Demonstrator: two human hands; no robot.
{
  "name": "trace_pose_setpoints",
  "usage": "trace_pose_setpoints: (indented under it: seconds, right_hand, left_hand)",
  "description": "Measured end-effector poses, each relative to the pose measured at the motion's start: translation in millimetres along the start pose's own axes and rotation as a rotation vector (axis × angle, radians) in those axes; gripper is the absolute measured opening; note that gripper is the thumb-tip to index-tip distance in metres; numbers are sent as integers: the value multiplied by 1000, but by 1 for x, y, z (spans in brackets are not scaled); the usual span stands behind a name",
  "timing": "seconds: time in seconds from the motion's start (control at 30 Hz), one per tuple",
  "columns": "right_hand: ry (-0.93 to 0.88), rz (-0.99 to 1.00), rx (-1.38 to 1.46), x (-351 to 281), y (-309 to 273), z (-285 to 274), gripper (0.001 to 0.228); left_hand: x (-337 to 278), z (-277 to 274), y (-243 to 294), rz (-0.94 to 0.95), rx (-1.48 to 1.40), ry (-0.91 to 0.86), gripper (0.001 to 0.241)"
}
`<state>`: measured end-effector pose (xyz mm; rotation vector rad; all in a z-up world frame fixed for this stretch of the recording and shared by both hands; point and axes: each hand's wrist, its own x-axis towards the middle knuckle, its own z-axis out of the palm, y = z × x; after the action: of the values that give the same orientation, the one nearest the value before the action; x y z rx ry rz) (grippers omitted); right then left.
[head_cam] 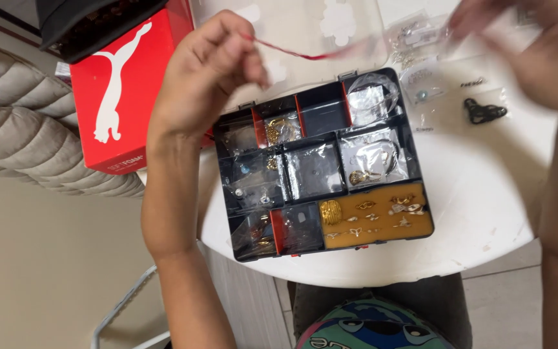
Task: Sorting various jewelry components including charms, necklaces, and earrings into a multi-compartment organizer box.
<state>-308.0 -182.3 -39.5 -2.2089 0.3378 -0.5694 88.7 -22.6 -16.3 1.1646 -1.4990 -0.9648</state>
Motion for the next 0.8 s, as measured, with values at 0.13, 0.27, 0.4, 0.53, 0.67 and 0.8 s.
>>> trace_pose_setpoints:
  seconds: [0.13, 0.27, 0.4, 0.53, 0.67, 0.8]
  right_hand:
    - [-125, -125, 76, 52, -58, 83, 12]
    - [-215, -349, 217, 43, -82, 108, 3]
    - [-49, -571, 215, 25, -79, 90, 16]
    - [516, -235, 206, 11, -25, 82, 20]
    - [480, -194, -169, 48, 5, 79, 20]
    - [298, -219, -265, 56, -35, 115, 10]
  left_hand:
    - [1, 17, -4, 7, -605, -24, 18]
    - [2, 45, 10, 360, 85, 72, 8]
    - [5, 55, -2, 559, 354, -96, 9]
    - [-2, 64, 11, 438, 164, -334, 10]
    - [-13, 65, 15, 144, -290, -282, 18]
    - [-8, 62, -6, 253, -261, -105, 25]
